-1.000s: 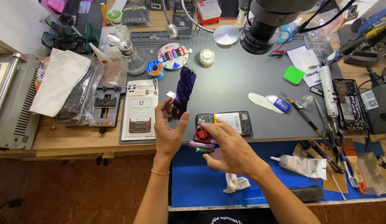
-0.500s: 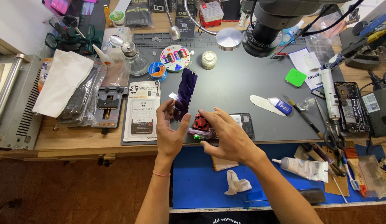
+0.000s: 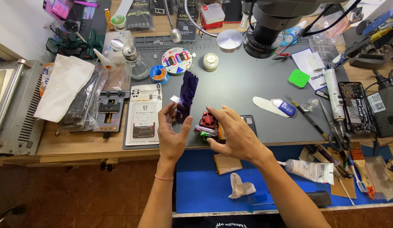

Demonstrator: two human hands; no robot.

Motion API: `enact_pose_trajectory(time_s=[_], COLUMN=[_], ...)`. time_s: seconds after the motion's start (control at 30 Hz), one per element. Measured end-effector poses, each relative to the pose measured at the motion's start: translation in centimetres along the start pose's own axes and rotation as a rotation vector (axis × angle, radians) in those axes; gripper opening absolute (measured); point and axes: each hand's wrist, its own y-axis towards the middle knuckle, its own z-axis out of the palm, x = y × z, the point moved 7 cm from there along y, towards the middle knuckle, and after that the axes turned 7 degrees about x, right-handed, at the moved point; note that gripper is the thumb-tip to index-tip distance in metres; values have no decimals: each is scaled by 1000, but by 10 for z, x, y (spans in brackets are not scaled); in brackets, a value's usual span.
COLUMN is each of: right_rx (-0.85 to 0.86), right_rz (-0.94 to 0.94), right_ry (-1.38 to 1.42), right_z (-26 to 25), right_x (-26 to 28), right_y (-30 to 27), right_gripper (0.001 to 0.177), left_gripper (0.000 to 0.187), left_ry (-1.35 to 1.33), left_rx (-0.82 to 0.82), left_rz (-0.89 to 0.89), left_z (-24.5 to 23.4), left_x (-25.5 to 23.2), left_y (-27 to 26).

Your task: The person applies adhesive to the internal frame of a disassembled smartphone and then to the edges of a replacement back cover. They align and attach the back cover to the phone, then use a white cloth to wipe the surface and remove excess adhesive.

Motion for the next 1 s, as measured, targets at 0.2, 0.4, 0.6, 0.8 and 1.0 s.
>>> enact_pose_trajectory(time_s=[0.2,0.4,0.6,0.8,1.0], right_rx=[-32,-68,-104,-97,-109], right_rz=[12,21,17,62,190], right_ry=[-36,-42,-32,-2,61], right_z=[-5,-10,-14,-20,-28], right_x=[-12,-22,-32,-35,-49], right_y=[-11,-18,-25,-31,-21], right_gripper=[89,91,94,94,97], left_gripper=[67,66,66,67,68], left_ry=[-2,3,-13,-2,1], left_rx=[2,-2,2,5,4], left_rz=[-2,5,1,-21,-15], left_z=[2,2,3,4,4], left_x=[-1,1,2,1,1], left_y=[-1,0,-1,-1,-2])
